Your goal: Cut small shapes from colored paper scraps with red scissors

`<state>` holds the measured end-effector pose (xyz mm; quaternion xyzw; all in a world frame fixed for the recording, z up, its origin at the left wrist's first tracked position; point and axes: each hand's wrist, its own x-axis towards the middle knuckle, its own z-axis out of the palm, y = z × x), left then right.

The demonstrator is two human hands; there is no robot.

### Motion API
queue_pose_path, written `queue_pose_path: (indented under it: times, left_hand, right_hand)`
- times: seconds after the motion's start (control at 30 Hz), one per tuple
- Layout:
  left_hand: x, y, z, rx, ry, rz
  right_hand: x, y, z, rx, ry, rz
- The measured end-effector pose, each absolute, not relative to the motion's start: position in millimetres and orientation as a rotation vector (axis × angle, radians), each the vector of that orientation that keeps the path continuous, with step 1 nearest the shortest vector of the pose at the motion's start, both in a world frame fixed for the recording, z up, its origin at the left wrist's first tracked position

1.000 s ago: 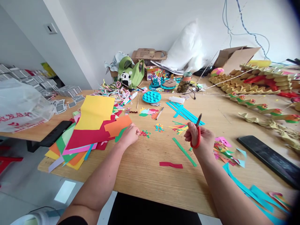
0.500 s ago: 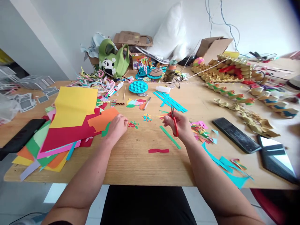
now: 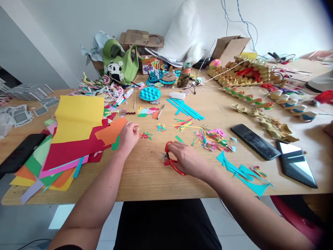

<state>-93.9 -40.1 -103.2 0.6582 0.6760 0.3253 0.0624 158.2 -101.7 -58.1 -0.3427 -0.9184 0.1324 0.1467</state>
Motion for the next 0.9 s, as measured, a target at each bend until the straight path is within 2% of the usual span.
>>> queue_pose_path:
  times: [0.37, 0.67, 0.9]
  left_hand:
    - [-113.0, -29.7, -107.8, 1.62, 2.01, 1.393]
    - [-105.6, -34.5, -105.2, 1.623, 1.975, 1.359]
    - [-103.6, -35.6, -104.9, 1.634, 1.926, 1.384]
  right_hand:
    - [203.4, -175.8, -89.6, -1.031, -2.608, 0.452]
    - [242.0, -191.3, -107.9, -1.198, -2.526, 0.18]
    - [256.3, -189.3, -96.5, -1.328, -2.453, 0.09]
